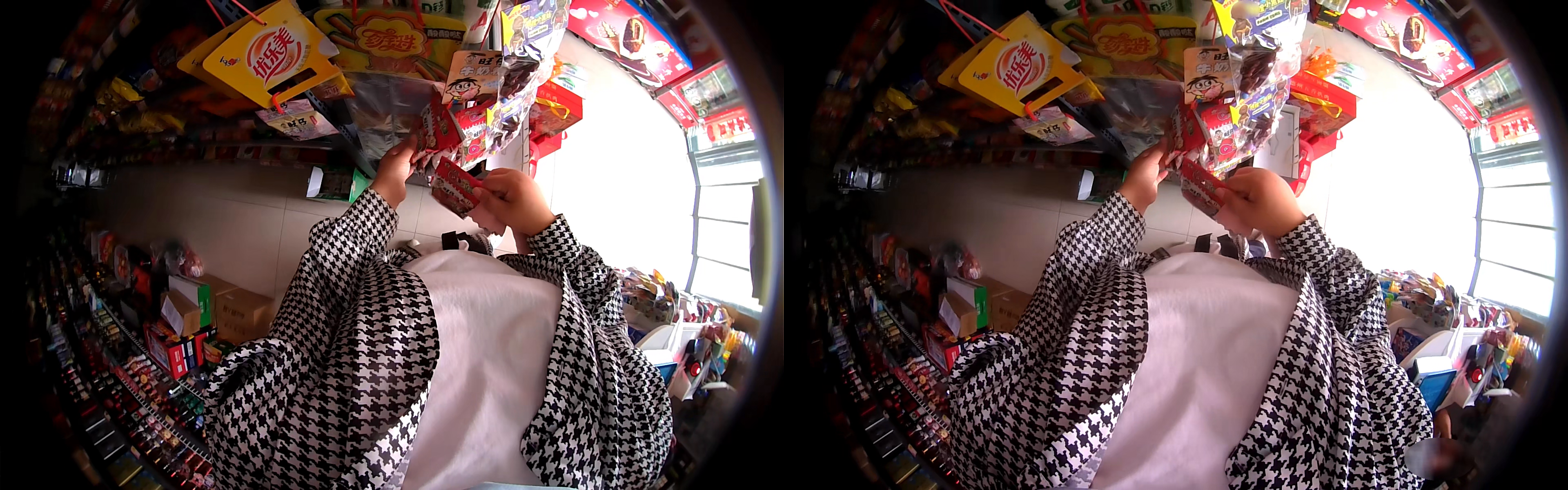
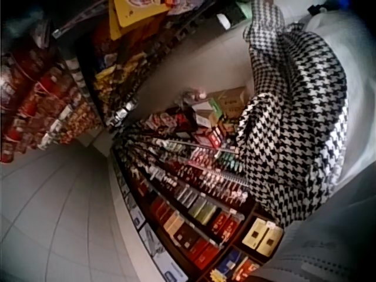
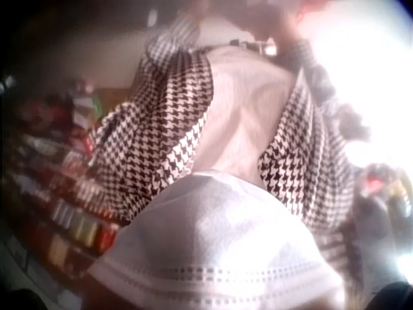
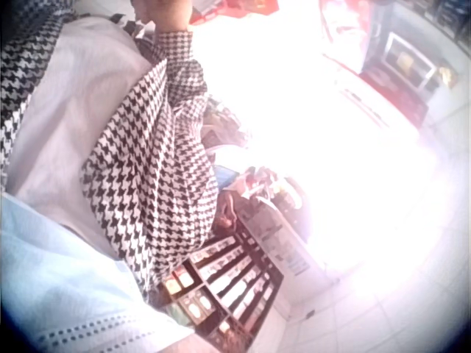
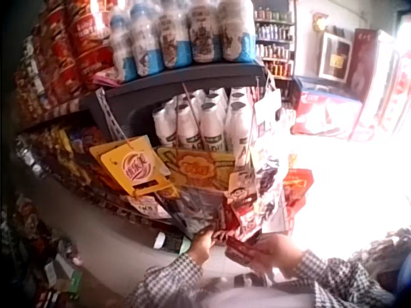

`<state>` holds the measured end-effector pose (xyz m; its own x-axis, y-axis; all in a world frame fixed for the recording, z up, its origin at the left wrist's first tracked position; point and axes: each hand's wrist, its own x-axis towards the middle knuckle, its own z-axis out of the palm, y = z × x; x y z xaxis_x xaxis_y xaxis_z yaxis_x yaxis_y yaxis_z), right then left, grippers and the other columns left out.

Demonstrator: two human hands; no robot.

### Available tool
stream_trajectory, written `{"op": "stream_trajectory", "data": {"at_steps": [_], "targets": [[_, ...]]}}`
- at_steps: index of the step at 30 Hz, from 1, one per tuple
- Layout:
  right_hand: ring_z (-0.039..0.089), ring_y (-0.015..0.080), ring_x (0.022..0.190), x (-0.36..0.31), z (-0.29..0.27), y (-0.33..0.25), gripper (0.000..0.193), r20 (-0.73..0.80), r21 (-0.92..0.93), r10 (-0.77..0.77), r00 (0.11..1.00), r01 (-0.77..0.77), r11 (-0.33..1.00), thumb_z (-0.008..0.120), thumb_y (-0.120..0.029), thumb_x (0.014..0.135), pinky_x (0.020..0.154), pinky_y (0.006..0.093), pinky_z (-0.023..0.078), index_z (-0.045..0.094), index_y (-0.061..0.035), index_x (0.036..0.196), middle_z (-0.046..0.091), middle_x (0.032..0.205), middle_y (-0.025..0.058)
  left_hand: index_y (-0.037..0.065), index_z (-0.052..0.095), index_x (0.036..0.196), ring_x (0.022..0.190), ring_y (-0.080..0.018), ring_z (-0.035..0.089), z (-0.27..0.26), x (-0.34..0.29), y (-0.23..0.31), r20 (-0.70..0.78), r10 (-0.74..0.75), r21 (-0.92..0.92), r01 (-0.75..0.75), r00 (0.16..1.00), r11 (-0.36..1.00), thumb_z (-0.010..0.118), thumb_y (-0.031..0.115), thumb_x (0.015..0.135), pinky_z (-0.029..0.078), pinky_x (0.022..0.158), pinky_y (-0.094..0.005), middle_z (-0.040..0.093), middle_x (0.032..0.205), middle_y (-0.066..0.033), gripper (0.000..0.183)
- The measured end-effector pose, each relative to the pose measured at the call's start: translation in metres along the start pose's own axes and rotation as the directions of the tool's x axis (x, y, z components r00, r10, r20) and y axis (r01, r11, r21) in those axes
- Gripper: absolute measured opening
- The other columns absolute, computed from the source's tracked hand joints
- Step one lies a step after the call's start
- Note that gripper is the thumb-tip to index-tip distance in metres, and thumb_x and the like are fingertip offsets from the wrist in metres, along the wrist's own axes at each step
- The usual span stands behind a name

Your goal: The person organizes instant noodle cups on a shelf, stacking them vertically. They then move to a lower rack to arrange hanging snack packets, picking them up, inspecting them, and placing them back in a neat row.

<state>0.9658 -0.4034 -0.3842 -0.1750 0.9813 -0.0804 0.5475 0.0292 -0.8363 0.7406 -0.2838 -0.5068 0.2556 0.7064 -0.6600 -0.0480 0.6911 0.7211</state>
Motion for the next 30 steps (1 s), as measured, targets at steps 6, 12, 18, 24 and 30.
{"op": "stream_trajectory", "data": {"at_steps": [6, 12, 18, 24, 30], "targets": [[0.06, 0.0327, 0.073, -0.002, 0.003, 0.008, 0.021, 0.002, -0.054, -0.027, 1.0, 0.027, 0.998, 0.065, -0.02, 0.088, 0.066, 0.0418, 0.048, 0.07, -0.0016, 0.079, 0.061, 0.071, 0.0139, 0.015, 0.064, 0.124, 0.118, -0.01, 0.05, -0.006, -0.017, 0.012, 0.081, 0.014, -0.017, -0.012, 0.997, 1.0, 0.065, 0.047, 0.094, 0.034, 0.101, -0.0365, 0.064, 0.119, 0.0032, 0.043], [0.061, 0.0324, 0.073, 0.002, -0.002, -0.005, 0.019, 0.003, -0.061, -0.049, 0.999, 0.049, 0.997, 0.065, -0.019, 0.088, 0.066, 0.0413, 0.049, 0.069, -0.0023, 0.08, 0.061, 0.074, 0.0124, -0.001, 0.038, 0.147, 0.129, -0.0214, 0.048, -0.009, 0.007, 0.009, 0.183, 0.372, 0.328, -0.413, 0.91, 0.849, 0.076, 0.028, 0.088, 0.039, 0.105, -0.0346, 0.051, 0.14, -0.0158, 0.076], [0.062, 0.0325, 0.076, 0.007, -0.003, 0.002, 0.019, 0.045, -0.124, -0.124, 0.991, 0.128, 0.984, 0.065, -0.021, 0.087, 0.068, 0.0422, 0.05, 0.071, -0.0033, 0.083, 0.064, 0.077, 0.0124, -0.003, 0.03, 0.15, 0.125, -0.0305, 0.054, -0.007, 0.011, 0.036, 0.448, 0.533, 0.547, -0.692, 0.717, 0.472, 0.084, 0.029, 0.077, 0.042, 0.106, -0.0366, 0.055, 0.134, -0.0214, 0.096], [0.063, 0.0313, 0.076, 0.005, -0.004, -0.002, 0.017, 0.0, -0.127, -0.089, 0.996, 0.089, 0.988, 0.066, -0.02, 0.086, 0.069, 0.0418, 0.05, 0.072, -0.0044, 0.085, 0.066, 0.078, 0.0111, -0.001, 0.051, 0.133, 0.116, -0.0334, 0.058, 0.004, -0.01, 0.049, 0.45, 0.54, 0.671, -0.669, 0.711, 0.321, 0.087, 0.031, 0.072, 0.046, 0.099, -0.0398, 0.06, 0.125, -0.0197, 0.078], [0.063, 0.0301, 0.076, 0.002, -0.004, -0.004, 0.015, -0.042, -0.078, -0.027, 0.999, 0.024, 0.997, 0.065, -0.018, 0.086, 0.068, 0.0412, 0.05, 0.072, -0.0045, 0.085, 0.065, 0.076, 0.0101, 0.0, 0.057, 0.122, 0.112, -0.0353, 0.059, 0.005, -0.012, 0.049, 0.375, 0.591, 0.743, -0.613, 0.714, 0.27, 0.088, 0.036, 0.07, 0.048, 0.095, -0.0417, 0.061, 0.116, -0.0203, 0.07]]}}
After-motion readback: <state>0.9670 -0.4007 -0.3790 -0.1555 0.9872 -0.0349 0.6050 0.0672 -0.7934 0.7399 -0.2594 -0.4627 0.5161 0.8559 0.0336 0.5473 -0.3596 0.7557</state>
